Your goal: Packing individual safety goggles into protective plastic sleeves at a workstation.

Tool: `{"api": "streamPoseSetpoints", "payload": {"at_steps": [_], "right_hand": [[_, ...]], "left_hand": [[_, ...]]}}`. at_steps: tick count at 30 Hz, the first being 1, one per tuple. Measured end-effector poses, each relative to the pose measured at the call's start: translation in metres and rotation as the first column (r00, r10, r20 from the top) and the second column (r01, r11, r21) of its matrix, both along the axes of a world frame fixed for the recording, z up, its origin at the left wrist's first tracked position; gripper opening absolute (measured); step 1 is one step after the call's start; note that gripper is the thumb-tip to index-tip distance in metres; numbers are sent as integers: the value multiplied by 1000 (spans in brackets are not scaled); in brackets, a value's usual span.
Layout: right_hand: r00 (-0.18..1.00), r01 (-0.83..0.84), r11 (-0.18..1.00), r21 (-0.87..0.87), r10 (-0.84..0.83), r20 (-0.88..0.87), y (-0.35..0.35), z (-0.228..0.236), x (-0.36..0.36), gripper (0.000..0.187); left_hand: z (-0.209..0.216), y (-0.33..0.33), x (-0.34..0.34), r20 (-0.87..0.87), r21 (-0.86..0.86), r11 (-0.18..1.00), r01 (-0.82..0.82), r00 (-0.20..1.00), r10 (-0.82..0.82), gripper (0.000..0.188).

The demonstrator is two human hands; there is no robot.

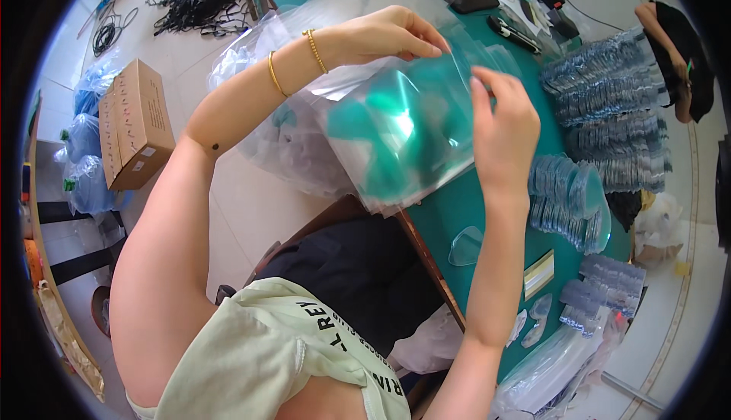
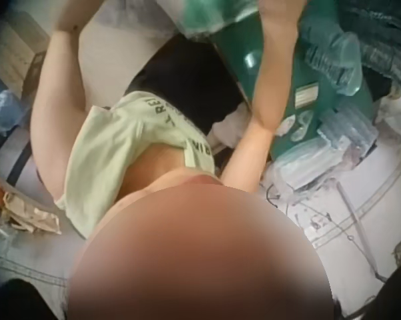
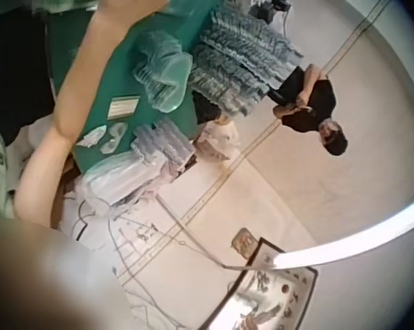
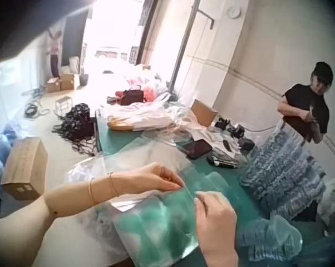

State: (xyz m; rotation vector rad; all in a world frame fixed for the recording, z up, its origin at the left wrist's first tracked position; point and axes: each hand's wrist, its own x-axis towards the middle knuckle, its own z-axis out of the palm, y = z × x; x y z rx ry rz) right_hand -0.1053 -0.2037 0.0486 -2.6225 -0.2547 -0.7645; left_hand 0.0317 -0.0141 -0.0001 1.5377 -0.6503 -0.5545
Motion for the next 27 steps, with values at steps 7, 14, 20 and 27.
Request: {"api": "streamPoseSetpoints", "payload": {"at_steps": [7,14,20,27], "right_hand": [[999,-53,991,-121,53,-3,-1,10,35,15],[862,452,887,-97,-406,303,-46,68,7,25],[773,387,909,-156,-227,593,-46,87,-46,16],[820,-16,878,-479,286,496,-25,31,-96,25]], "left_hand": [[0,8,-5,100,-45,993,108,990,-103,28],[-27,10,-14,394,283,887,-364,888,239,45],[10,5,-53,450,-77,957,-278,847,282,41],[14,-57,-114,-423,-831,542,121,495,-759,29]]}}
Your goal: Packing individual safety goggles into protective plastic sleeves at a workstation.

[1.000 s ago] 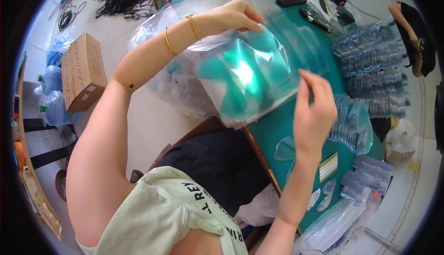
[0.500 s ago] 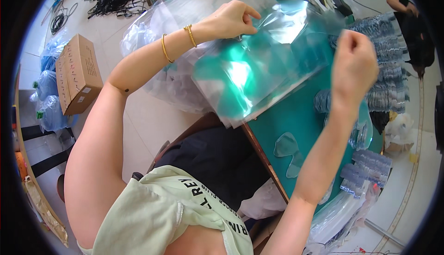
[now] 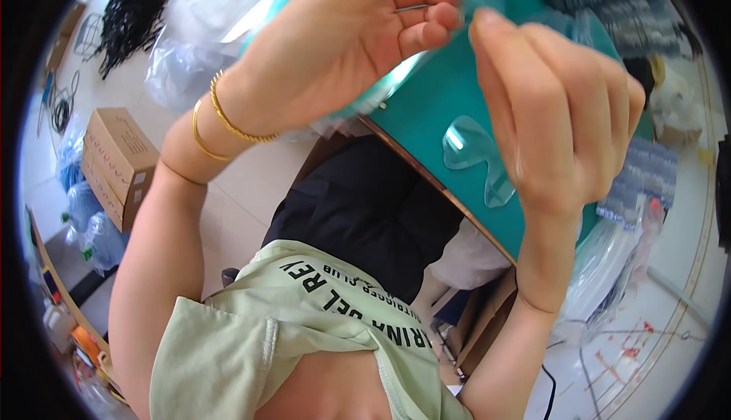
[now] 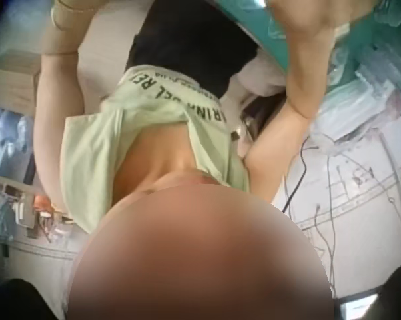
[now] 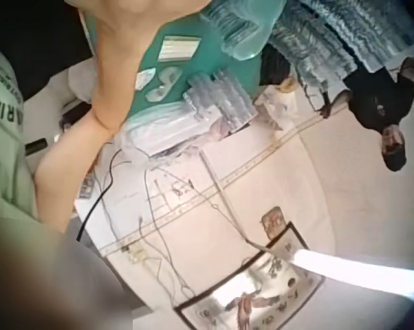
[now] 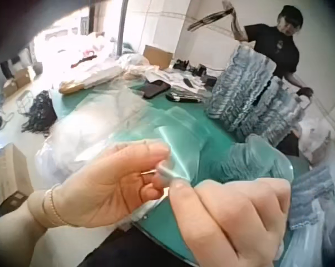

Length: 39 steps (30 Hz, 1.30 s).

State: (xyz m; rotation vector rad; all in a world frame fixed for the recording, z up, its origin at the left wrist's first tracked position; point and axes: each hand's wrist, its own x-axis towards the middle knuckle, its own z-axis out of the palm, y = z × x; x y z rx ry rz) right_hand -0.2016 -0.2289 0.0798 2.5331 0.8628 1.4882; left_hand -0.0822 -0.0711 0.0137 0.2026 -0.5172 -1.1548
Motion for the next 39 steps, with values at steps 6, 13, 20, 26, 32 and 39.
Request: {"api": "streamPoseSetpoints", "payload": {"at_steps": [6,13,20,26,32,39], "right_hand": [[913,381,472,795,-55,-404,-48,-40,-127,57],[826,500,-158,851,382,-414,-29,-91,-203,60],[861,508,-278,815,170,-479,-31,-92,-212,22],[725,682,-247,688,102,-682,-48,-90,-189,17],[671,728,-271,629,99,-734,-47,-103,-178,20],[674,724,-274,633,88,-733,-46,-104,-176,21]], "left_hand": [[7,-9,-82,532,321,851,-417,822,202,23],[-40,-6,-114,495,346,920,-182,869,-14,14],[-38,-18,-109,778,299,832,-467,624,71,9],[-37,-43,-118,775,478,585,-655,628,69,17],[-41,-52,-118,878,437,459,-774,478,-29,35],[-42,-58,-120,901,411,432,-803,431,-54,38]]}}
